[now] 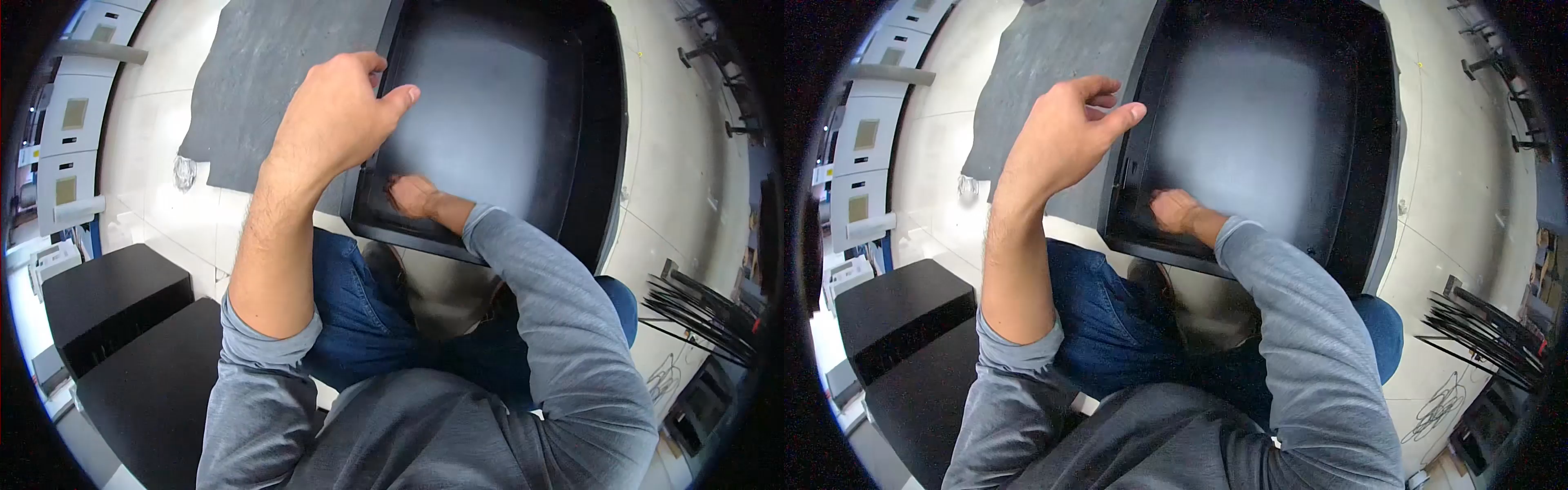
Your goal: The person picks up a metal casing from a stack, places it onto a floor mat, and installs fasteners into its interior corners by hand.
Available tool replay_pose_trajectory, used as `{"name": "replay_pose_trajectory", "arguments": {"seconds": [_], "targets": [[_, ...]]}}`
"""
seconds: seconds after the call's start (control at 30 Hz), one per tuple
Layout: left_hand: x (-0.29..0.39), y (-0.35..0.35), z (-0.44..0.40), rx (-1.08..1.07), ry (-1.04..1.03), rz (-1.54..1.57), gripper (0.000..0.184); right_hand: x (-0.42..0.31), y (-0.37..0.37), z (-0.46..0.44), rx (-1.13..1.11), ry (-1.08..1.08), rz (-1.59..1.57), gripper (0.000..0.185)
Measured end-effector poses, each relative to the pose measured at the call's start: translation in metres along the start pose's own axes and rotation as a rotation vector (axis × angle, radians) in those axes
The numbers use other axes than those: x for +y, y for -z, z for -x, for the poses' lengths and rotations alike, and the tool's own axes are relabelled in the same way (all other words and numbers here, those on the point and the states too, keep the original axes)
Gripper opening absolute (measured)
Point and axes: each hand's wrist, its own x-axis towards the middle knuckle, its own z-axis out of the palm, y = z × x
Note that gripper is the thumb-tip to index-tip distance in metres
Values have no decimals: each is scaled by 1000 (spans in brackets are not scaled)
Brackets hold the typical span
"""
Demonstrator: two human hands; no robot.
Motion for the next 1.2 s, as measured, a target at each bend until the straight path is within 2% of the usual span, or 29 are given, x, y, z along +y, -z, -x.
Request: {"name": "replay_pose_trajectory", "arguments": {"seconds": [0.07,0.1,0.2,0.3,0.5,0.67,0.8,0.9,1.0,1.13,1.2], "targets": [[3,3,0,-3,34,28,55,-18,24,13,-72,-273,-188,26],[3,3,0,-7,33,25,55,-25,41,21,-37,-264,-196,26],[1,1,1,-14,36,10,55,-4,4,-2,-131,41,96,26],[2,0,1,-5,35,3,55,6,2,-9,-60,255,84,25],[4,3,1,-23,26,22,55,1,22,1,-101,41,-68,28],[3,4,5,15,-2,18,53,-11,39,6,-153,47,-23,29],[12,17,10,-99,121,65,54,-20,34,3,-70,2,10,26],[4,11,9,-90,88,85,55,-12,15,-11,-86,-13,-2,24],[6,14,13,-104,103,78,54,-16,20,-8,-97,29,54,25],[6,19,14,-145,111,99,55,-20,25,-8,-150,-19,70,26],[6,19,15,-149,92,110,56,-17,17,-11,-101,-20,42,24]]}}
